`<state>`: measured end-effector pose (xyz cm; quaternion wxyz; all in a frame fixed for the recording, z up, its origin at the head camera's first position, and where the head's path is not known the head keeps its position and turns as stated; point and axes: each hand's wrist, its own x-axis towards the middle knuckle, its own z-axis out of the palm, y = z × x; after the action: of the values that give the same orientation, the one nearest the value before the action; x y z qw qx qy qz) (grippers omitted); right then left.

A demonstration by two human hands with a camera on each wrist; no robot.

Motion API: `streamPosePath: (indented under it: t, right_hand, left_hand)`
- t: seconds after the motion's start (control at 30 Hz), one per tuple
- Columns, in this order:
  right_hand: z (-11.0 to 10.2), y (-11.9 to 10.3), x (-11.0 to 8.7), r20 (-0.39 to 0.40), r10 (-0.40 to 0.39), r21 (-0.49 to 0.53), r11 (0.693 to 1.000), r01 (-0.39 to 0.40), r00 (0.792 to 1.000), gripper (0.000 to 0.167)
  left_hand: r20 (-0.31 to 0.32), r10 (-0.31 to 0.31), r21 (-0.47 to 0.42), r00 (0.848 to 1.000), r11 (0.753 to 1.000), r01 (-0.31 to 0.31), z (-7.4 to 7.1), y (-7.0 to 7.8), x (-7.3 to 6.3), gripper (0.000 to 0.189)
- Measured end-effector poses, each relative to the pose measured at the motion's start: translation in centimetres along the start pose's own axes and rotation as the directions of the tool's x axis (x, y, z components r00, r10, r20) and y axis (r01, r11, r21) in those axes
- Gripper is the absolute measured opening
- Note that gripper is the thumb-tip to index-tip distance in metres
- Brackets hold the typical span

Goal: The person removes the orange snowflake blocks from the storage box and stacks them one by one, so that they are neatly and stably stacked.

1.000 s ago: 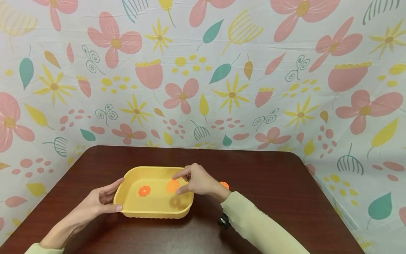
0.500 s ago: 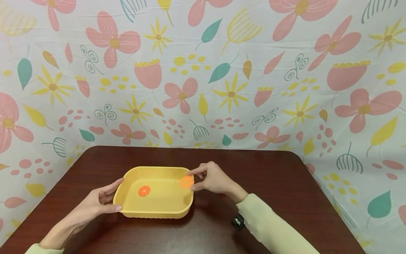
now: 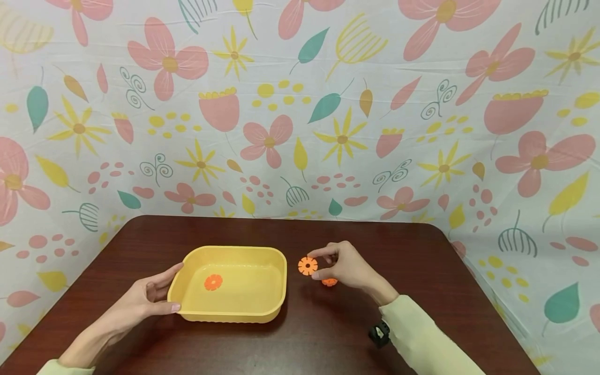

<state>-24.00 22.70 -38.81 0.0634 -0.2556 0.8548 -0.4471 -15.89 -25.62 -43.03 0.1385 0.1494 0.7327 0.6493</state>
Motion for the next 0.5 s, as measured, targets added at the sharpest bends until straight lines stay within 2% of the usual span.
streamPosePath:
  t: [0.23, 0.5]
  right_hand:
    - [-0.9, 2.2, -1.5, -0.034, 0.034, 0.005, 0.999, -0.034, 0.999, 0.040]
    - [-1.3, 4.0, -2.3, -0.057, 0.055, 0.012, 0.998, -0.055, 0.997, 0.041]
  left_hand:
    - [0.001, -0.005, 0.001, 1.000, 1.000, 0.005, 0.0, 0.0, -0.1, 0.095]
    - [0.006, -0.002, -0.003, 1.000, 1.000, 0.002, 0.0, 0.0, -0.1, 0.095]
